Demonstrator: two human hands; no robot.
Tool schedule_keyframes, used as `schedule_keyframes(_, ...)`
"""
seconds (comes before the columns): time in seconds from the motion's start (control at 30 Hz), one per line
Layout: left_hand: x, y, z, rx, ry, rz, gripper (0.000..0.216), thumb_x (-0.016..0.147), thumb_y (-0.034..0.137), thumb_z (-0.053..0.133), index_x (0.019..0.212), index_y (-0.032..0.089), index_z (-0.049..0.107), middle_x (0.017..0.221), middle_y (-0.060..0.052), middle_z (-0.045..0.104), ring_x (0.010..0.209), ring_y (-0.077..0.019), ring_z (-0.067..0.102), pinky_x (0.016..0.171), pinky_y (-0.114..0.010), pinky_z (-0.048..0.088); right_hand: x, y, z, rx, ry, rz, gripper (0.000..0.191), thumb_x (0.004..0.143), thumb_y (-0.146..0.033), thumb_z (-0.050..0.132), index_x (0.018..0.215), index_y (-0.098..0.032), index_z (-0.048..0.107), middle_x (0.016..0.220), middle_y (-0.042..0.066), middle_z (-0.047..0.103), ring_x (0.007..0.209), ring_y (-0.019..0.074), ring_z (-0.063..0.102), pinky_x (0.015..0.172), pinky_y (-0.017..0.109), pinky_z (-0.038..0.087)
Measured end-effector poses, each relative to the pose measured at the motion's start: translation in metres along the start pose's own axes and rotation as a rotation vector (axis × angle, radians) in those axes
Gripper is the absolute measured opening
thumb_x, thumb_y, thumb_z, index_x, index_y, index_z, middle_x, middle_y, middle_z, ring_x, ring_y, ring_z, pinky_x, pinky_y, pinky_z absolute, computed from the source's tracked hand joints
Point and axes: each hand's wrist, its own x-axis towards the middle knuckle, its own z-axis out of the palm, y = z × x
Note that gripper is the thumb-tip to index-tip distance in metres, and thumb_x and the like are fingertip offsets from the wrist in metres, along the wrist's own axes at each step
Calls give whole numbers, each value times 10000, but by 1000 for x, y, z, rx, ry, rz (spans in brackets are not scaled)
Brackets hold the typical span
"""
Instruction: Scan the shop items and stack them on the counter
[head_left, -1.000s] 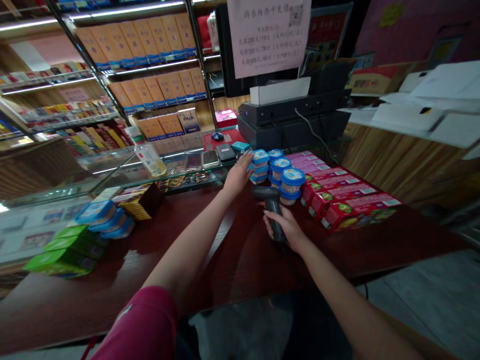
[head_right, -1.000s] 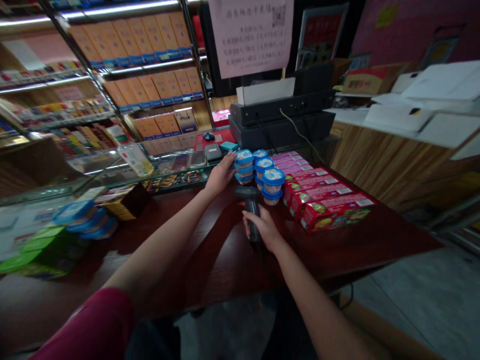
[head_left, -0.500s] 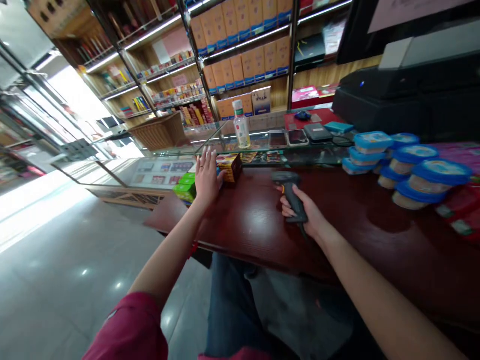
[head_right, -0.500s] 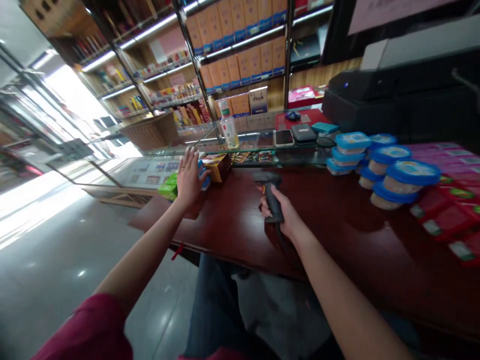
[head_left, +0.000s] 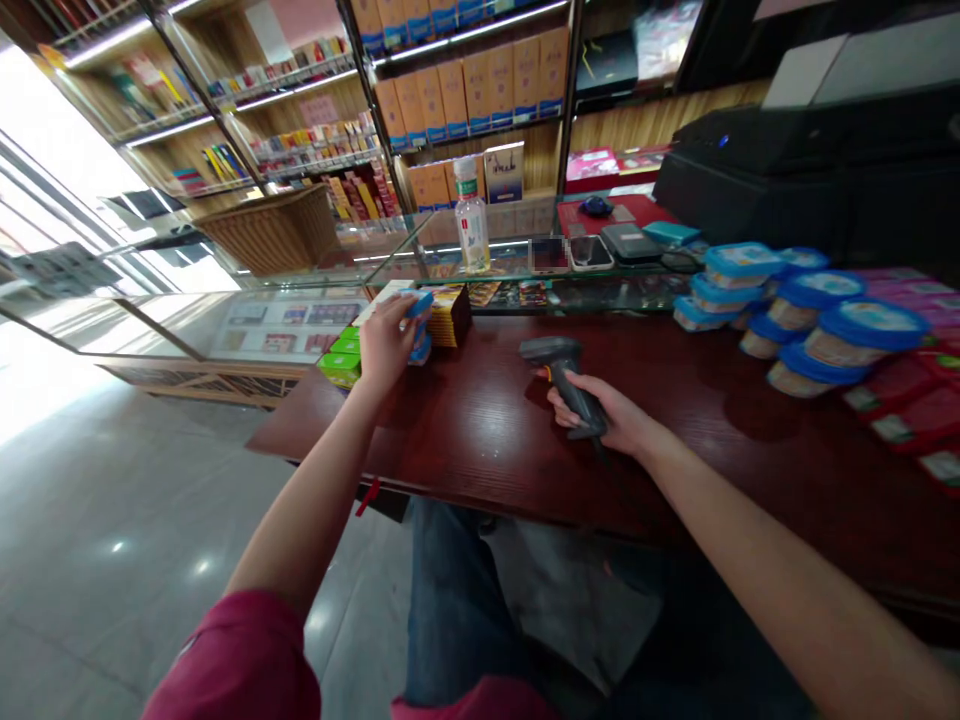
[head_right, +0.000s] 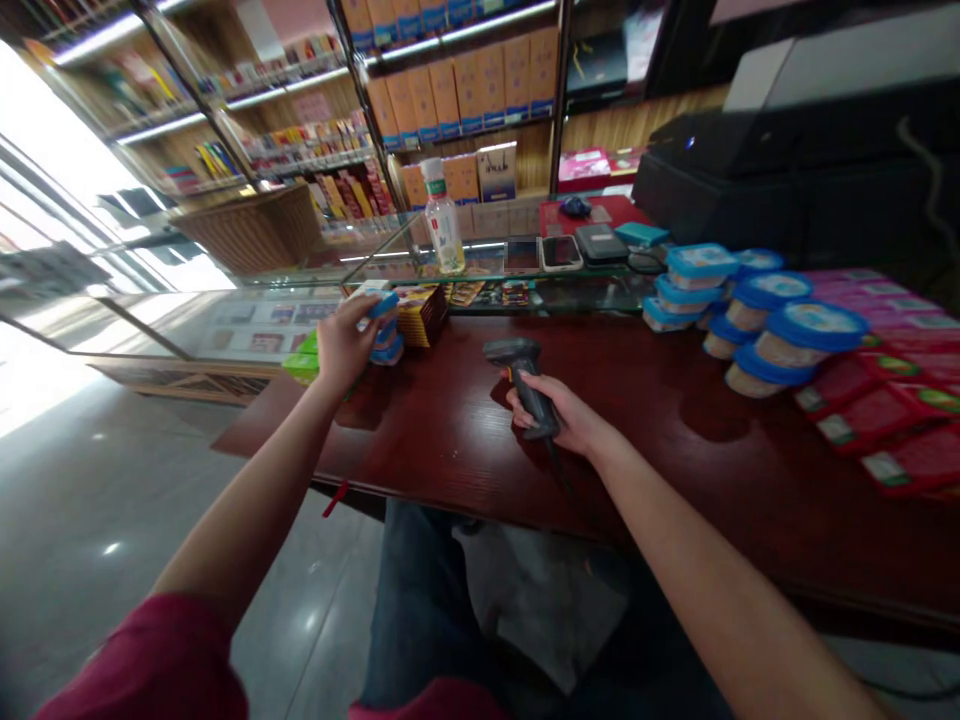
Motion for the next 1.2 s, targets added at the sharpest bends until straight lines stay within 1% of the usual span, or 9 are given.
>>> schedule_keyframes(0.1, -9, 21, 20, -310, -67, 77, 342, 915, 268, 659, 1249, 234, 727, 1375, -48, 698, 1427, -267, 530, 1231, -459, 366, -5, -8, -14, -35, 8, 23, 318, 840, -423, 710, 1054, -198, 644, 699, -19, 561, 495, 109, 424, 509, 261, 350)
schedule_keyframes(0.17, -14, 32, 44, -499, -158, 48, 363, 905, 336, 693, 1245, 217, 733, 1398, -66, 682, 1417, -285, 541, 1217, -474, 386, -9, -10, -19, -29, 44, -4, 271, 830, -404, 693, 1000, -196, 652, 686, -25, 536, 479, 103, 391, 498, 268, 339)
schedule_keyframes(0.23, -19, 37, 72, -665, -240, -33, 409, 878, 400, 733, 1227, 186, 746, 1372, -102, 695, 1348, -302, 603, 1179, -471, 435, -11, -11, -20, -16, 72, -51, 254, 816, -386, 693, 978, -193, 659, 669, -38, 515, 459, 90, 363, 490, 268, 327)
schedule_keyframes(0.33, -26, 30, 109, -859, -283, -223, 515, 824, 489, 783, 1220, 161, 749, 1295, -127, 734, 1238, -310, 675, 1109, -467, 502, -11, -9, -16, -20, 100, -83, 283, 803, -372, 721, 1011, -193, 657, 656, -58, 509, 427, 71, 351, 482, 267, 326)
schedule_keyframes(0.43, -31, 19, 126, -983, -308, -358, 572, 760, 509, 839, 1205, 161, 752, 1302, -131, 731, 1229, -310, 679, 1096, -460, 516, -8, -7, -13, -31, 141, -67, 341, 784, -382, 748, 1056, -210, 636, 659, -73, 516, 389, 65, 349, 432, 260, 305)
schedule_keyframes(0.63, -32, 16, 123, -1071, -404, -424, 550, 731, 457, 880, 1183, 168, 760, 1272, -132, 745, 1204, -300, 696, 1099, -456, 522, -1, -5, -14, -4, 168, -58, 330, 761, -364, 774, 1004, -219, 605, 636, -82, 525, 358, 60, 356, 360, 233, 288)
schedule_keyframes(0.87, -33, 14, 127, -1091, -382, -440, 517, 717, 431, 873, 1145, 162, 763, 1258, -143, 749, 1189, -300, 704, 1079, -473, 534, -3, -6, -9, -34, 163, -50, 296, 772, -369, 762, 967, -215, 603, 615, -78, 538, 357, 63, 371, 350, 227, 303)
schedule_keyframes(1.07, -35, 20, 124, -937, -382, -341, 559, 743, 477, 840, 1190, 152, 759, 1294, -145, 732, 1219, -318, 687, 1108, -494, 508, -3, -6, -13, -15, 181, -124, 343, 750, -389, 778, 990, -207, 616, 622, -77, 545, 361, 60, 373, 360, 231, 310)
schedule_keyframes(1.2, -39, 32, 118, -731, -377, -193, 511, 810, 497, 781, 1209, 179, 758, 1356, -109, 699, 1316, -313, 631, 1208, -510, 411, -8, -7, -23, 13, 330, -256, 415, 716, -422, 797, 1014, -218, 593, 607, -91, 532, 367, 65, 399, 375, 232, 339)
